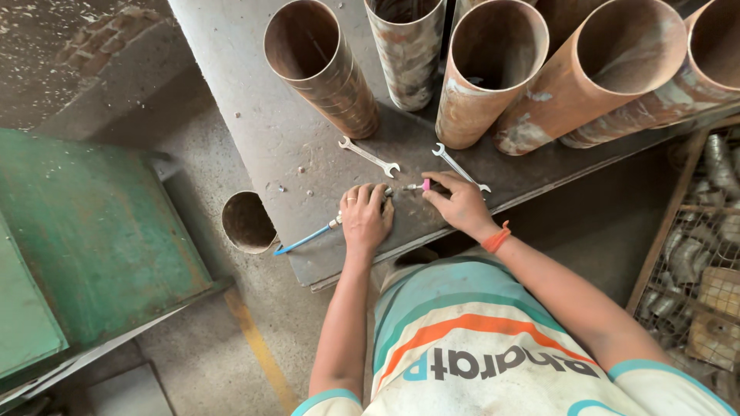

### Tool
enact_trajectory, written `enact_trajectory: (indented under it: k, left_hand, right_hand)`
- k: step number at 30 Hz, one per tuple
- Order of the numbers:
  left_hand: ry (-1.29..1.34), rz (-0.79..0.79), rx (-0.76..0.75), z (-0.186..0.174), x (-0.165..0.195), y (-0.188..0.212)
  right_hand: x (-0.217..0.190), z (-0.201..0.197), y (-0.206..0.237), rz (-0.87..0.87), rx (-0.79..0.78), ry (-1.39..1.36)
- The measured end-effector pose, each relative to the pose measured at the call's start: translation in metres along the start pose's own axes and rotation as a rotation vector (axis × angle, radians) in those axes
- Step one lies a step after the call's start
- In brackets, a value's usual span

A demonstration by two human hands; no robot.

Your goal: The person picks up rusty steel pipe sections from a workbench one at a time and grinds their ends using a pneumatic die grinder with a pink abrasive wheel, setting finished pipes back on the bench. They briefly handle wrenches on the bench and adjust the grinder hose before resuming grinding.

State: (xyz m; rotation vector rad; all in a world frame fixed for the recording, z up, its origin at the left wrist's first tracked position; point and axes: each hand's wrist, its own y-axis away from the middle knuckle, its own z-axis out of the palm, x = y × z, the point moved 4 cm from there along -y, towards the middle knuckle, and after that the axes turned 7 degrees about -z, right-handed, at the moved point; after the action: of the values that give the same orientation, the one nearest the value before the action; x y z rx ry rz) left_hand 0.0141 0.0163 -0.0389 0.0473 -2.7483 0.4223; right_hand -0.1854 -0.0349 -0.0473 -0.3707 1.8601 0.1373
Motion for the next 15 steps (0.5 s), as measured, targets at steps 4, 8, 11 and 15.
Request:
enact_trajectory:
  k: [4,8,11,15]
  left_hand:
    - [0.158,0.052,-0.079,0.005,-0.011,0.008]
    - [0.159,0.05,-0.098,0.005,-0.012,0.012]
    - [0.172,0.044,-0.108,0.002,-0.012,0.011]
    - [0.22,0.056,-0.069,-0.005,-0.013,0.008]
  right_hand:
    - [0.0,0.01,0.007,-0.028,-0.03,0.023]
    - [-0.004,0.012,0.015,-0.086,-0.029,0.021]
    - [-0.002,0.013,0.019,0.011,-0.052,0.009]
    - [-0.008,0.014,0.024,-0.045,-0.035,0.038]
